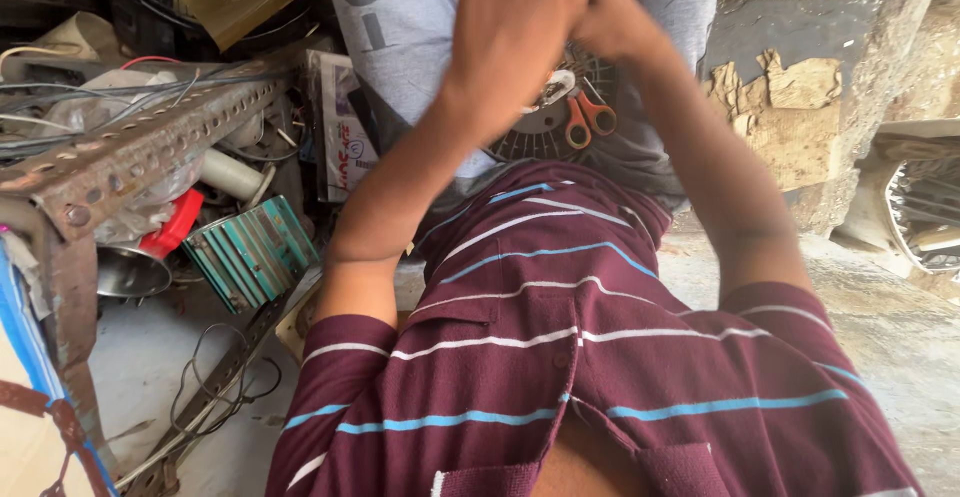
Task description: The person sits on the floor and uses a screwdriver to tighten screws on a small electrical motor component. They repeatedly adjust the component and continue tightening screws throughout the clip.
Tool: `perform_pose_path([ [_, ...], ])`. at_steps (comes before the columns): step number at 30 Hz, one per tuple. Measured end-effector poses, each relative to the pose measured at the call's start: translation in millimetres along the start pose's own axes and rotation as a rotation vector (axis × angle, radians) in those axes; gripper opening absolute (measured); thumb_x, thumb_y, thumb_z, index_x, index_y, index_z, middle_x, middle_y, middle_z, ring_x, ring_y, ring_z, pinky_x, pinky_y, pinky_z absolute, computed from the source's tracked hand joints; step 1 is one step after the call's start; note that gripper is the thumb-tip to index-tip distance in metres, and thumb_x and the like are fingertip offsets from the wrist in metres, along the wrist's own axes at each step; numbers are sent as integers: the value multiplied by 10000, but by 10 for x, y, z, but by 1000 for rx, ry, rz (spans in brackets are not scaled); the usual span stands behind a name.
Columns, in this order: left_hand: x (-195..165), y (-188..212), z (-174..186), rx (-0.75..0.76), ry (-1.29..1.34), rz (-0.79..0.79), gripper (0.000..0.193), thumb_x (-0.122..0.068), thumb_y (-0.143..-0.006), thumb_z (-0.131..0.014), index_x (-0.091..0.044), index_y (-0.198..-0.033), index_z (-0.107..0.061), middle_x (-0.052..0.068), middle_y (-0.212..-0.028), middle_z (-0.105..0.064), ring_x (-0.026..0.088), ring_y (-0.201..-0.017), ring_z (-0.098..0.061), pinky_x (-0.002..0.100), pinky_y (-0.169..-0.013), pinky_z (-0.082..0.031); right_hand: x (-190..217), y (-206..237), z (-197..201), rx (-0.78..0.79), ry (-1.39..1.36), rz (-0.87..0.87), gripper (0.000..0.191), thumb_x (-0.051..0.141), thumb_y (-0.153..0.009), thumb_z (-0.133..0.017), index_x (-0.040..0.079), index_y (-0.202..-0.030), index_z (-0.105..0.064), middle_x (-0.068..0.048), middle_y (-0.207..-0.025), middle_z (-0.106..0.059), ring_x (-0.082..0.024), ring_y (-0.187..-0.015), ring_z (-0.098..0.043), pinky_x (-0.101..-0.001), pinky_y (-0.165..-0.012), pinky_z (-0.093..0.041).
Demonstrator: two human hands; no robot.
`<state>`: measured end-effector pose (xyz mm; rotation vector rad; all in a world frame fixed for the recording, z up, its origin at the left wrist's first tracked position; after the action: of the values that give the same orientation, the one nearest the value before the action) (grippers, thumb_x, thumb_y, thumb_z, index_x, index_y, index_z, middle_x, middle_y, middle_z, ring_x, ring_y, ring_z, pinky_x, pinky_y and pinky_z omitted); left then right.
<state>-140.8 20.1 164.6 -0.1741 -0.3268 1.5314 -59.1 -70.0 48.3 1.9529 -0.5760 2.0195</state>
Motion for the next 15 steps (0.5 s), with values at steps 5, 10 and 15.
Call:
perform_pose_path([
  [5,-459,680,283,94,172,-54,33,-117,-817,-682,-129,-798,-705,47,-892,-629,213,-851,-649,382,-706,-487,325,123,93,245,370,213,108,41,-967,-792,27,-1067,-752,-81,-934,-692,-183,-859,-660,-323,-770,-521],
  [10,-557,1018,298,148,346,-47,24,-109,-805,-664,-108,-802,-687,48,-889,-622,219,-865,-654,380,-745,-506,962,700,-384,-67,884,472,222,36,-826,-799,86,-1043,-801,-66,-786,-600,-230,-707,-587,-383,-616,-445],
  [15,-159,1113,447,213,416,-30,74,-94,-863,-676,-102,-789,-674,65,-840,-611,236,-815,-659,418,-703,-506,899,1101,-854,-226,943,419,292,40,-813,-795,32,-1101,-748,-68,-880,-619,-232,-737,-604,-378,-624,-471],
])
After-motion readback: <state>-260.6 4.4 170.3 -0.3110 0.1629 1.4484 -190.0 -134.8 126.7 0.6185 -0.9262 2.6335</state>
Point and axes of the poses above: each hand's wrist, its own y-axis away from the middle knuckle, its own z-axis out of the back of the hand, x = y × z, the point moved 5 cm from there along -y, towards the middle knuckle
